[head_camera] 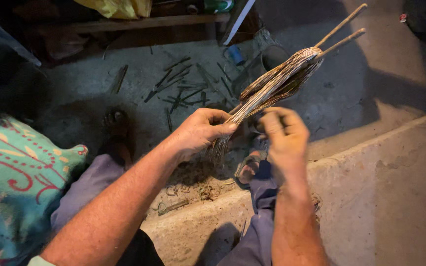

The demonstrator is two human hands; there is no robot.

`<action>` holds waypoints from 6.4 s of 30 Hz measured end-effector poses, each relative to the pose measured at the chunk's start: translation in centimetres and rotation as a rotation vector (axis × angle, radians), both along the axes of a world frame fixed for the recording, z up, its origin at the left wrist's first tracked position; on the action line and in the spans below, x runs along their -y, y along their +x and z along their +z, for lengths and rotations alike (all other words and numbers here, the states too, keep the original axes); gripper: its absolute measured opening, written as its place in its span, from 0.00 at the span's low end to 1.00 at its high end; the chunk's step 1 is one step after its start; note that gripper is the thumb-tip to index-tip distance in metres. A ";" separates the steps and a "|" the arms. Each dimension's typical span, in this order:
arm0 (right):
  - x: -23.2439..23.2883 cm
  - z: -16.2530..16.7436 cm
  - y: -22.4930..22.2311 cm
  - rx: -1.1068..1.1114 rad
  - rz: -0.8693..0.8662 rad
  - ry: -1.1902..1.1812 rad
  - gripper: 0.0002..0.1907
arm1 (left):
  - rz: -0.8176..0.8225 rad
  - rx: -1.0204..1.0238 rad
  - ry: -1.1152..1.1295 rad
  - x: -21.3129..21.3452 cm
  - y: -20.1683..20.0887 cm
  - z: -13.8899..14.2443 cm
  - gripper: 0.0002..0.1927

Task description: The person sits on the floor and weaves thin dried plant fibers around two wooden sticks to form a broom head. They repeatedly wrap, pull, and tighten the fibers by hand, occasionally separating strands and adjusting the bundle.

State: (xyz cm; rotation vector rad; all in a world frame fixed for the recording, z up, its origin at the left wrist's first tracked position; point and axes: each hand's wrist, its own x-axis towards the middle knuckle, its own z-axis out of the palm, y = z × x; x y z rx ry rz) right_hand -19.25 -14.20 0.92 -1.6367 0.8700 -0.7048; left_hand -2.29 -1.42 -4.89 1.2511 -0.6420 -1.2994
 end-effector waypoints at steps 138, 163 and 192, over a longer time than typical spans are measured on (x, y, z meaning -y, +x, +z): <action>3.6 -2.9 1.7 0.205 0.118 0.654 0.07 | -0.026 0.096 0.010 3.2 0.1 1.6 0.15; 4.3 -2.3 1.6 0.301 0.085 0.655 0.08 | 0.138 -0.039 -0.039 3.3 -1.2 2.2 0.16; 4.0 -2.7 1.4 0.418 0.014 0.654 0.09 | -0.026 -0.217 -0.086 3.5 -0.7 0.8 0.20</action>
